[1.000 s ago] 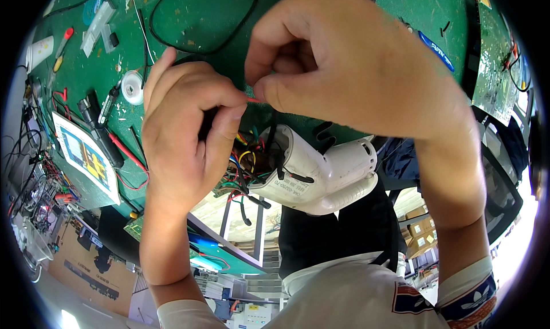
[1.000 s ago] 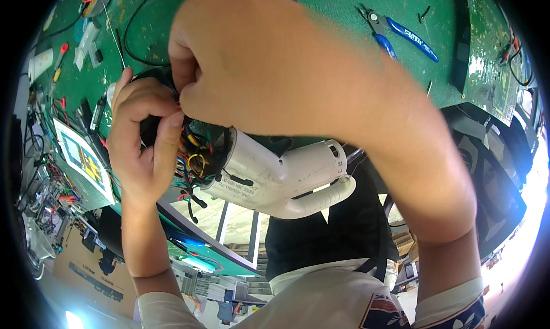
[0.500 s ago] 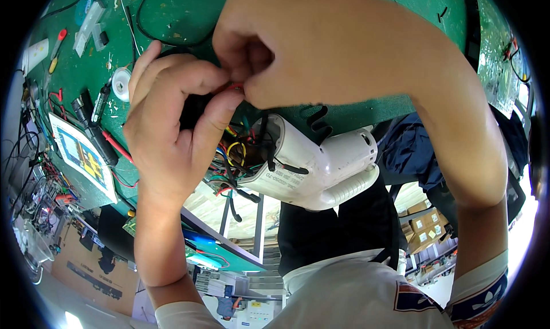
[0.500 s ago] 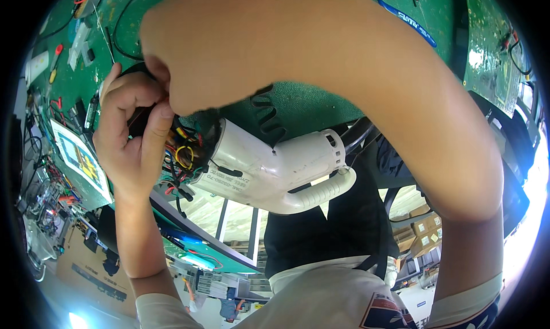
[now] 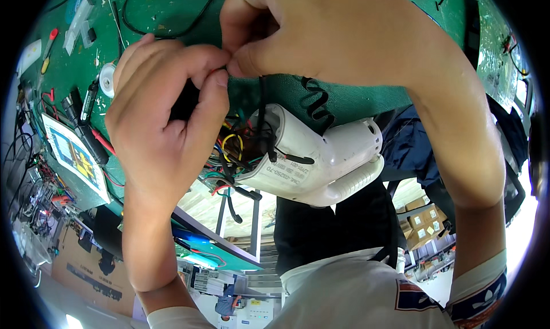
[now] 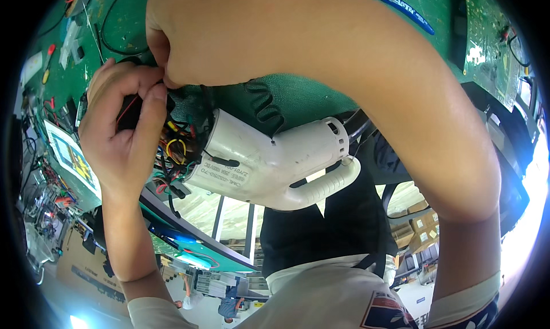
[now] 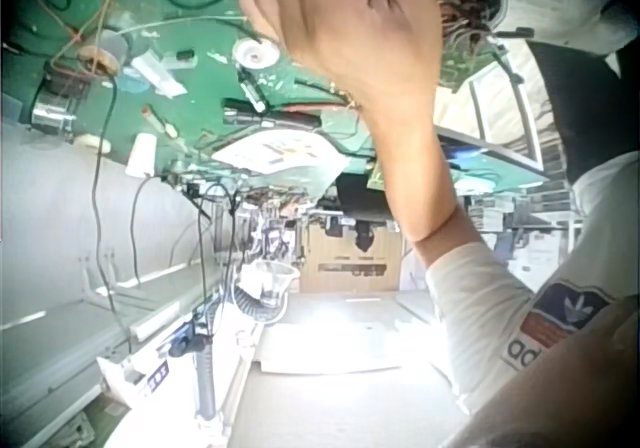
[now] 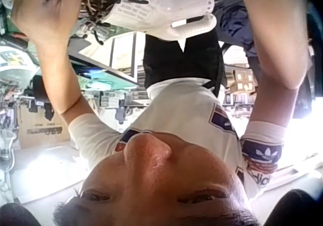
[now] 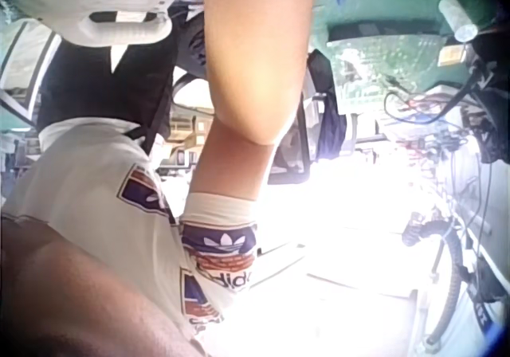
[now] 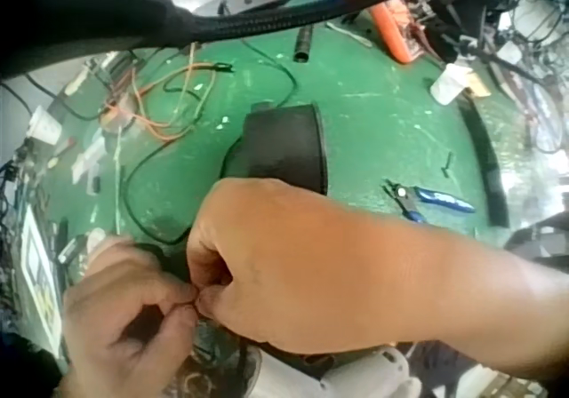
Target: The person twists wires together on a disassembled white electronic device, applies a soldering iron to the connections, and uses wire cutters to trim excess wire at a repair bench.
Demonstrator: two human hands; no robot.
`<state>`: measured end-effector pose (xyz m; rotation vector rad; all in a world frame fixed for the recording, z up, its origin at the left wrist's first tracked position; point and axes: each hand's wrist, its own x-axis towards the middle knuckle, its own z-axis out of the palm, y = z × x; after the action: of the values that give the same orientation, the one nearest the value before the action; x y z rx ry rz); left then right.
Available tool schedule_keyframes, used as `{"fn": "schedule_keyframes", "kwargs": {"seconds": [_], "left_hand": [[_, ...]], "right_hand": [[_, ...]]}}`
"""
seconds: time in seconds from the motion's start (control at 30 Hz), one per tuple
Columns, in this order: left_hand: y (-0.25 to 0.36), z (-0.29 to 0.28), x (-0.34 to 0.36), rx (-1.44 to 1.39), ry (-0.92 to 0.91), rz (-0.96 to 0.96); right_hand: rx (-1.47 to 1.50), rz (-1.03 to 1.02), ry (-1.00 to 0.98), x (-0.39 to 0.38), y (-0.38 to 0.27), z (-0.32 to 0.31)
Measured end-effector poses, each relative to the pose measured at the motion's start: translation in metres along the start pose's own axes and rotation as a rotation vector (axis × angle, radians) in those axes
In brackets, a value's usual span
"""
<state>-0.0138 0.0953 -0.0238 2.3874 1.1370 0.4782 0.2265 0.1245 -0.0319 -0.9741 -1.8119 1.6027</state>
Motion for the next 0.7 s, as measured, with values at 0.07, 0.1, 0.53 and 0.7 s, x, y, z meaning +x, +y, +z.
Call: {"fn": "schedule_keyframes", "kwargs": {"seconds": [0.07, 0.1, 0.53, 0.7], "left_hand": [[0.005, -0.001, 0.004, 0.033, -0.032, -0.042], [0.005, -0.002, 0.005, 0.044, -0.045, -0.037], [0.005, -0.007, 0.014, 0.145, -0.191, 0.060], [0.001, -0.009, 0.013, 0.141, -0.188, 0.107]], "right_hand": [[0.005, 0.268, -0.024, 0.005, -0.024, -0.008], [-0.038, 0.294, 0.044, 0.002, -0.025, -0.002], [-0.079, 0.290, 0.453, -0.050, 0.009, 0.083], [-0.018, 0.304, 0.449, -0.045, 0.010, 0.083]]}}
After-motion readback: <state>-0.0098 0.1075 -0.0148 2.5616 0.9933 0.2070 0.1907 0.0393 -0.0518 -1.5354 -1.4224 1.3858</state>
